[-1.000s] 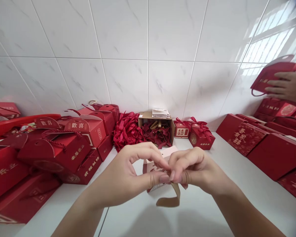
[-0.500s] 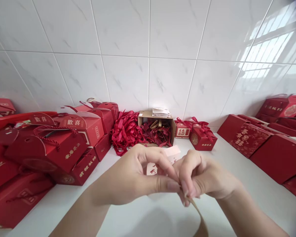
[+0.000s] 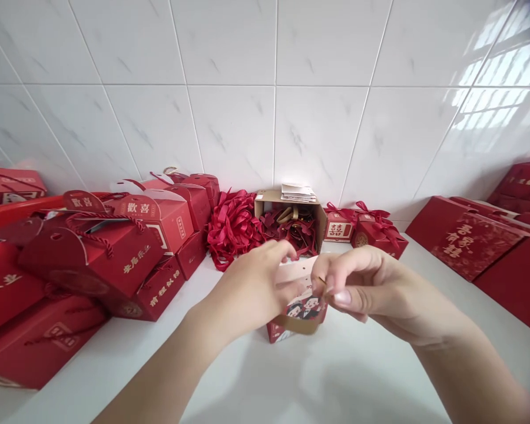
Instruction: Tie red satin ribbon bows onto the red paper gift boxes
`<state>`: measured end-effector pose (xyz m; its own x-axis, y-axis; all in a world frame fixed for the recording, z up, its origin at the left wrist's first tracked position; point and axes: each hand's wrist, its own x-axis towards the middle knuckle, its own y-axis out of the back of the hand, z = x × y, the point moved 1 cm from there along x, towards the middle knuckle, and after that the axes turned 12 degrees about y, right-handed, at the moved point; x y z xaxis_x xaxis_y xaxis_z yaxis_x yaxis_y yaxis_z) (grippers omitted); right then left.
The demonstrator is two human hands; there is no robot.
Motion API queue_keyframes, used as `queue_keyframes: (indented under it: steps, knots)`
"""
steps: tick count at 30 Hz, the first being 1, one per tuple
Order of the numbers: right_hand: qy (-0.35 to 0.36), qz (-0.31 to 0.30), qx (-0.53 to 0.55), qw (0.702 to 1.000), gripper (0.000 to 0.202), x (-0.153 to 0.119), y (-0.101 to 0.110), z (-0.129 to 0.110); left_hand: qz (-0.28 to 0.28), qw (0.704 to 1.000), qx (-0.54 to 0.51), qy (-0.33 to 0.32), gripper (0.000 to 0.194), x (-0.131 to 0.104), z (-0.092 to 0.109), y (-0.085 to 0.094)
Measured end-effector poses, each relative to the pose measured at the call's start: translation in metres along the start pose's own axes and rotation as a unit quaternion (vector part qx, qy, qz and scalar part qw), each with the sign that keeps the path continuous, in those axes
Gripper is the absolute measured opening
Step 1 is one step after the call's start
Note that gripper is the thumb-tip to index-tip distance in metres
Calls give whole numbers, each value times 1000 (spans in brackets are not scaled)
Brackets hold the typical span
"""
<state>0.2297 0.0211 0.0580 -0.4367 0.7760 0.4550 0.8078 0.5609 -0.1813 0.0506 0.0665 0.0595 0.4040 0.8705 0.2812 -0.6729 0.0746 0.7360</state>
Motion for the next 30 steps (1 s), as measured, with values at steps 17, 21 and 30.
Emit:
queue_keyframes:
  steps: [17, 21, 30]
  knots:
    - [188, 165, -308, 918, 9, 3, 31, -9, 82, 941, -319, 81, 63, 17, -3, 1]
    - [180, 150, -298, 925, 11, 7, 29, 0, 162, 919, -358, 40, 33, 12, 2, 0]
    - [240, 194, -224, 924, 13, 10, 11, 16, 240, 919, -307, -54, 13, 11, -1, -5]
